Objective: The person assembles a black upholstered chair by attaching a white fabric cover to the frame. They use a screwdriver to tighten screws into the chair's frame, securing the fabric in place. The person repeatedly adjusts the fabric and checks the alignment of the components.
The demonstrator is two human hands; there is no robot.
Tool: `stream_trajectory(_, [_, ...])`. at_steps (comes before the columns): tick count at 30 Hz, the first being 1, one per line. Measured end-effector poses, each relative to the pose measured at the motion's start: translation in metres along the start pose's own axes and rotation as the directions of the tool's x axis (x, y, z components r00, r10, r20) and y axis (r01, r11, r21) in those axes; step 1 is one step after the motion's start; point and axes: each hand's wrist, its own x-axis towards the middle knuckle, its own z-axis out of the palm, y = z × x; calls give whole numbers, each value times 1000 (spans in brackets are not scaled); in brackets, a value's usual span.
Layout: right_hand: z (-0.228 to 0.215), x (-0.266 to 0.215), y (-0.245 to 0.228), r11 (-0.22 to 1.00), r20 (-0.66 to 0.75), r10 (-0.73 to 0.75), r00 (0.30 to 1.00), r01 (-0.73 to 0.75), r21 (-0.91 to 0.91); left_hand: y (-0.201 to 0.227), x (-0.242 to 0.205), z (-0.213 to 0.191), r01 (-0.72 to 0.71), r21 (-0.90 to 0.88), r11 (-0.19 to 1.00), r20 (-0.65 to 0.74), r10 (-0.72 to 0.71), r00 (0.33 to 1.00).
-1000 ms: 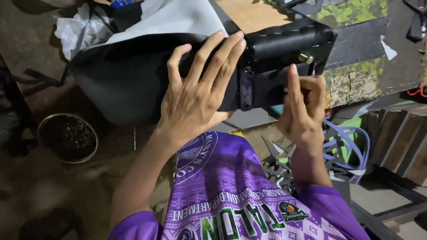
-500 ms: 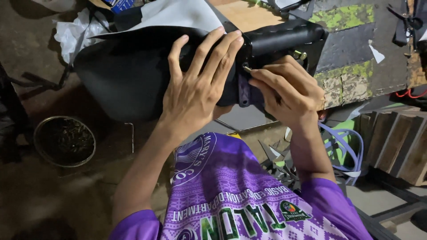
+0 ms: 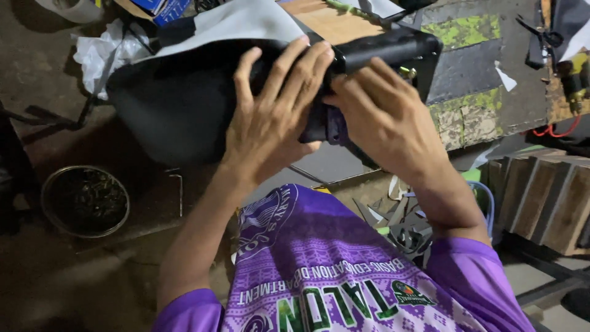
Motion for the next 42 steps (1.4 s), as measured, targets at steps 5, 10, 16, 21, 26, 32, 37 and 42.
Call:
stream_trajectory(5, [11, -21, 3, 997, -204, -59, 977, 48, -58, -4, 6, 4, 9, 26, 1000, -92, -7, 996])
stream_trajectory(10, [0, -20, 2, 965, -67, -103, 992, 83, -249, -3, 13, 6, -4, -70, 998, -61, 0, 998])
stream_trajectory(16, [-14, -1, -9, 883, 145, -49, 988, 110, -457, 0, 7, -2, 20, -14, 1000, -24, -21, 1000])
stream_trajectory(21, [-1, -2, -13, 770, 166, -20, 986, 121, -626, 1, 5, 2, 0, -107, 994, -47, -5, 999])
stream_trajectory(26, [9, -15, -11, 692, 203, 76, 976, 95, -716, 14, -1, 8, 16, -17, 1000, -14, -16, 1000])
stream_trajectory(32, [21, -45, -35, 885, 128, 299, 946, -224, -407, 35, -21, 16, 12, 86, 996, -52, -8, 999])
stream_trajectory(37, [26, -74, -53, 916, 292, 247, 924, -124, -380, 53, -44, 20, 15, -20, 1000, -80, -17, 997])
stream_trajectory(42, [72, -115, -106, 789, 44, 555, 830, -543, 288, 86, -82, 48, 24, 134, 991, -210, 5, 978])
